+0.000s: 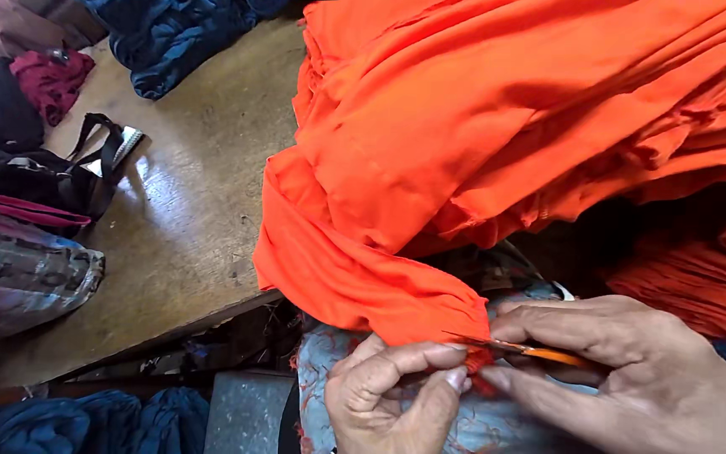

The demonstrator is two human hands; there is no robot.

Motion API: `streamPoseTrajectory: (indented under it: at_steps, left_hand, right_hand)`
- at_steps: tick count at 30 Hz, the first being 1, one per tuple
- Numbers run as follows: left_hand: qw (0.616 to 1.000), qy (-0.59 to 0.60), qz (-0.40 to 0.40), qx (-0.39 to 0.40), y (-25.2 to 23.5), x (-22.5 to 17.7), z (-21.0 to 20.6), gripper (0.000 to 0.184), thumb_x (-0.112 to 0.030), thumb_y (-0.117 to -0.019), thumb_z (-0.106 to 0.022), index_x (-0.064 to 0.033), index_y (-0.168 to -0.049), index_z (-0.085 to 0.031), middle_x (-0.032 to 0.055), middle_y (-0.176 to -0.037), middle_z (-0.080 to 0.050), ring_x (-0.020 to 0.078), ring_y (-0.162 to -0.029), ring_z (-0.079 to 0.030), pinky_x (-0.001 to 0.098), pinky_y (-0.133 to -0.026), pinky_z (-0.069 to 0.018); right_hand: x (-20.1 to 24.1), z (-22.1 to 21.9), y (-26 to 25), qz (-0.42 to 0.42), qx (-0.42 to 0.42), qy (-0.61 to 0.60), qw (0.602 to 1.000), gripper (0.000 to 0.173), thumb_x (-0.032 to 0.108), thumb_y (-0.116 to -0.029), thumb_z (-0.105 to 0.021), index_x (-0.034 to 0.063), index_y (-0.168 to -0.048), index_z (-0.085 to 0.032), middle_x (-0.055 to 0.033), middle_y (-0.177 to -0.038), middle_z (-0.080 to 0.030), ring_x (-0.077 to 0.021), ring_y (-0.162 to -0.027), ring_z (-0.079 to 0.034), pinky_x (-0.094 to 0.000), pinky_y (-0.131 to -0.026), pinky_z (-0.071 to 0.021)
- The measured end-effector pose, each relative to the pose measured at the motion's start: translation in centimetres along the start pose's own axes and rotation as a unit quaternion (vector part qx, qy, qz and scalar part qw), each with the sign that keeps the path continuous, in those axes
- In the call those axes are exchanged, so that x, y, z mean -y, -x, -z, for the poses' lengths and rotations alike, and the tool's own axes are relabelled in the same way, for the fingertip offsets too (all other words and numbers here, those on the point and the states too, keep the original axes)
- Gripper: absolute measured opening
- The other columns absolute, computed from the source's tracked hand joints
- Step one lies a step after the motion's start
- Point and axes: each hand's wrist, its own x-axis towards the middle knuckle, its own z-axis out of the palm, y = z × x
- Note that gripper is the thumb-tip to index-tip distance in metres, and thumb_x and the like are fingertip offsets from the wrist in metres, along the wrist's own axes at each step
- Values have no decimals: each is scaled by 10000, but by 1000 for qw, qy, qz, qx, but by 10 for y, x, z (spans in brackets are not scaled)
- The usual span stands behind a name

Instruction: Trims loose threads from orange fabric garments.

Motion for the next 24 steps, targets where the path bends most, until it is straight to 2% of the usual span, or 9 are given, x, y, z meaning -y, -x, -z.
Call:
streamPoseTrajectory:
  at_steps: [6, 12, 18, 24]
  left_hand:
    - [1000, 23, 18, -8, 0, 2, -2, 189, 84, -836, -768, 96, -1022, -744, 202, -998, -728, 212, -850, -752, 330, -731, -664]
    - [997, 70, 30, -22, -2, 7, -3, 266, 53, -820, -801, 84, -1072, -721, 199, -1038, -716, 208, -886, -746, 330, -755, -656]
    - [991, 125, 47, -16, -4, 7, -5, 362, 78, -775, -836, 87, -1103, -684, 212, -1047, -701, 229, -812, -754, 362, -726, -667]
    - [986, 155, 64, 17, -8, 7, -1, 471, 129, -751, -824, 72, -1181, -640, 215, -1136, -669, 230, -812, -750, 372, -712, -668]
  right_hand:
    - [-4, 2, 1, 25, -4, 27, 999, 88, 193, -849, -668, 166, -831, -750, 101, -792, -670, 54, -692, -594, -113, -565, -485]
    - [-3, 8, 3, 62, 39, 45, 996, 99, 183, -869, -659, 129, -862, -741, 69, -795, -683, 53, -716, -594, -111, -587, -467]
    - [4, 5, 3, 117, 85, 30, 989, 119, 136, -914, -626, 54, -897, -710, -41, -790, -669, -47, -713, -600, -185, -589, -465]
    - [-1, 4, 5, 132, 100, 17, 986, 122, 148, -928, -621, 53, -909, -696, -54, -773, -651, -81, -700, -591, -215, -580, -449]
